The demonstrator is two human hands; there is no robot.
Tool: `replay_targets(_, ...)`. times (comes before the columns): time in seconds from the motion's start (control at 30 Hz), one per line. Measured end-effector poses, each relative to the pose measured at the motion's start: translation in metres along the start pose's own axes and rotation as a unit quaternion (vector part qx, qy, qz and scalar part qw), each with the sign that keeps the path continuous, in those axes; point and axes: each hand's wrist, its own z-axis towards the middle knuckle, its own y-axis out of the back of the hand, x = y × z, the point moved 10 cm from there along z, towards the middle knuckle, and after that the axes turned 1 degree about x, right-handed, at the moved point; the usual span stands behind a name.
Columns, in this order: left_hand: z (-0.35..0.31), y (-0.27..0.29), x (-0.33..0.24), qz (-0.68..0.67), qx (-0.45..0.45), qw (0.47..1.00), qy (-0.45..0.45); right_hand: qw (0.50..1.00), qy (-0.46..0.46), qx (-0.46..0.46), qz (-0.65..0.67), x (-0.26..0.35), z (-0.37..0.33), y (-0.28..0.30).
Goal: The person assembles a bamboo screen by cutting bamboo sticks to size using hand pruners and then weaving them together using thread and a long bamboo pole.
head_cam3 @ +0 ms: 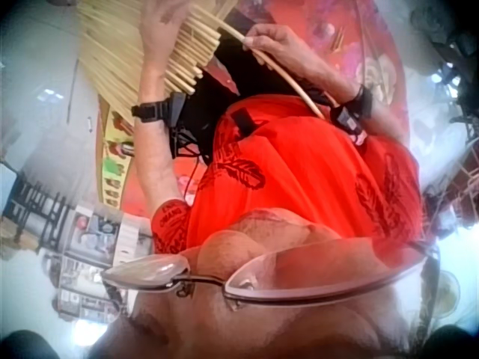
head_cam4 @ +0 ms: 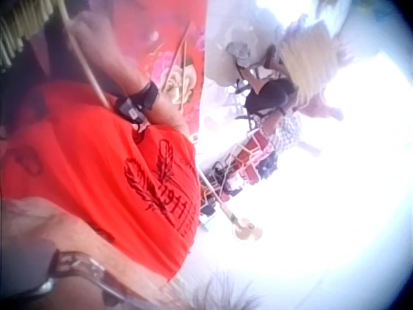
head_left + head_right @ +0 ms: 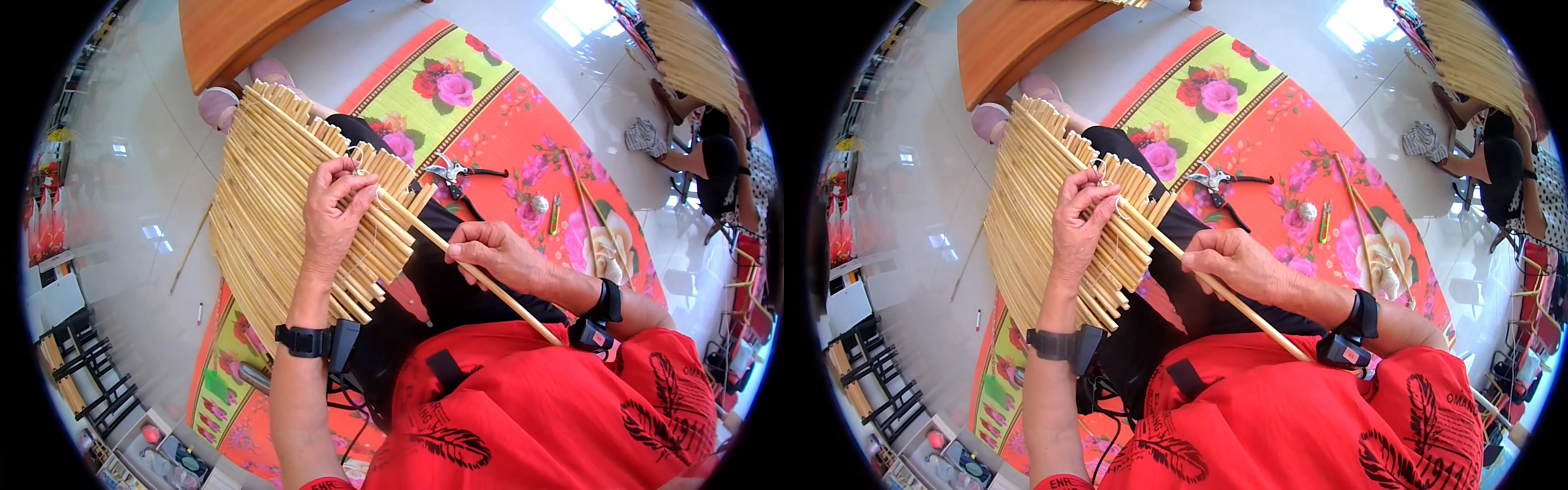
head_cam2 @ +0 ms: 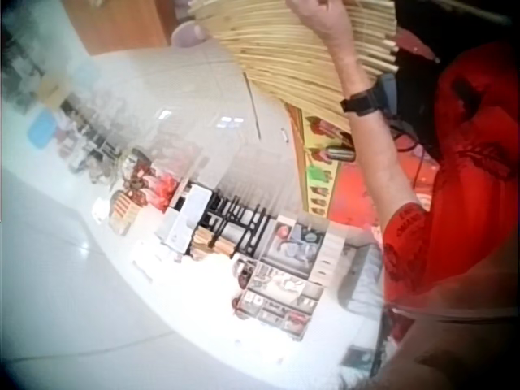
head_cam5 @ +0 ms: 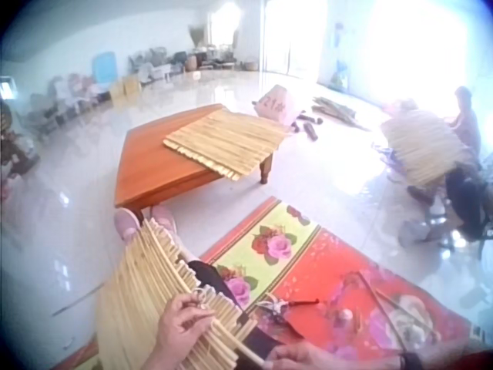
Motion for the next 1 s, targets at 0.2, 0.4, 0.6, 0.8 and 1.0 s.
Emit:
replay_targets(0.2, -0.002, 0.001, 0.001, 0.015, -0.006, 1.0, -0.007, 1.0, -0.017, -0.02, -0.009, -0.003, -0.004, 0.007)
replay_targets(0.4, -0.004, 0.001, 0.001, 0.015, -0.005, 1.0, -0.008, 0.999, -0.04, -0.018, -0.024, -0.009, -0.036, 0.012)
replay_targets(0.6, -0.012, 0.018, -0.004, -0.062, -0.012, 0.998, 0.009, 0.999, 0.036, 0.016, 0.005, 0.0, -0.062, 0.013)
replay_targets(0.8, -0.054, 0.054, -0.025, -0.108, -0.153, 0.98, 0.062, 0.995, 0.073, 0.069, -0.011, 0.01, -0.076, 0.003)
replay_targets(1.0, -0.096, 0.034, -0.058, -0.215, -0.16, 0.958, 0.105, 0.988, 0.082, 0.124, -0.048, 0.014, -0.086, -0.013)
